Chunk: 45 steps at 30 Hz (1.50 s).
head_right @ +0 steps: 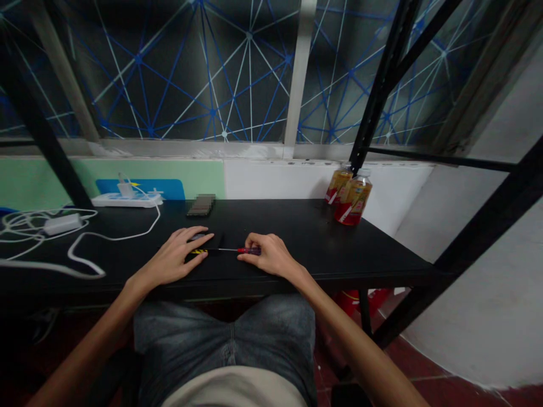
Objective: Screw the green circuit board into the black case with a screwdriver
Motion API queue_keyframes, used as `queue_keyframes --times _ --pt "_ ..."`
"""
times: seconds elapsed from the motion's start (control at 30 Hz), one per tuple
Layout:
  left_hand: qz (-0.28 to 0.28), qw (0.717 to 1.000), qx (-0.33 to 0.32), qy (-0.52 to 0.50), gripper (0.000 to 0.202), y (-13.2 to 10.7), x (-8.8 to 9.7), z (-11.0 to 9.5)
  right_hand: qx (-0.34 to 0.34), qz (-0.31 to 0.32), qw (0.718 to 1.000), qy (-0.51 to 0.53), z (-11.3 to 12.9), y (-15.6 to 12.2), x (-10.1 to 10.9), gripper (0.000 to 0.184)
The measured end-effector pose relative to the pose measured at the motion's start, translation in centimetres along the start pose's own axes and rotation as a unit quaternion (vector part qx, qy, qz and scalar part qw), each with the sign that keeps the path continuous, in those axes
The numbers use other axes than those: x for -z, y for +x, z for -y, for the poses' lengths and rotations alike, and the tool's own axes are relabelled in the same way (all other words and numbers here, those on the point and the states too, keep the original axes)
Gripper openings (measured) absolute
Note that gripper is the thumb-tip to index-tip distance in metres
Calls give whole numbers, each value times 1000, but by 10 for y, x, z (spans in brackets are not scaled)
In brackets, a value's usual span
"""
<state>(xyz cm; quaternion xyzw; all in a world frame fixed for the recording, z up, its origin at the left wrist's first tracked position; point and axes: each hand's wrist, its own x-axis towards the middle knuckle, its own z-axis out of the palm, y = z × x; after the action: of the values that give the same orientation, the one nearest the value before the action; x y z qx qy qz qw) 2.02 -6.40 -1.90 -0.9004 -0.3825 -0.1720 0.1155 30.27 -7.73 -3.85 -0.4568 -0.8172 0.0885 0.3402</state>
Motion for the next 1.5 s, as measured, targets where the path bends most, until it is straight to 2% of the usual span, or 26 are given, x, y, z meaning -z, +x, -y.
queue_keyframes --times 0.4,0.6,0.83,1.0,1.13,1.37,1.5 --pt "-21 1000 -12 -18 43 -1 -2 1 45 -27 999 -12 2 -4 0 23" --pt "-11 1000 -5 -9 44 -1 -1 0 58 -43 997 0 -2 -2 -3 24" --pt "-9 1000 -5 -1 44 -1 -1 1 24 -23 999 -21 3 -3 -2 29" --pt "-9 1000 -4 -6 44 -1 0 1 44 -10 999 -19 8 -5 1 29" --pt "-10 1000 -1 -14 44 -2 0 0 49 -35 998 -22 5 -5 0 21" --pt "-9 1000 5 -14 44 -2 0 -1 20 -9 999 -38 8 -5 0 26" --pt "-11 1000 2 -15 44 -2 0 0 33 -12 998 -47 12 -6 2 26"
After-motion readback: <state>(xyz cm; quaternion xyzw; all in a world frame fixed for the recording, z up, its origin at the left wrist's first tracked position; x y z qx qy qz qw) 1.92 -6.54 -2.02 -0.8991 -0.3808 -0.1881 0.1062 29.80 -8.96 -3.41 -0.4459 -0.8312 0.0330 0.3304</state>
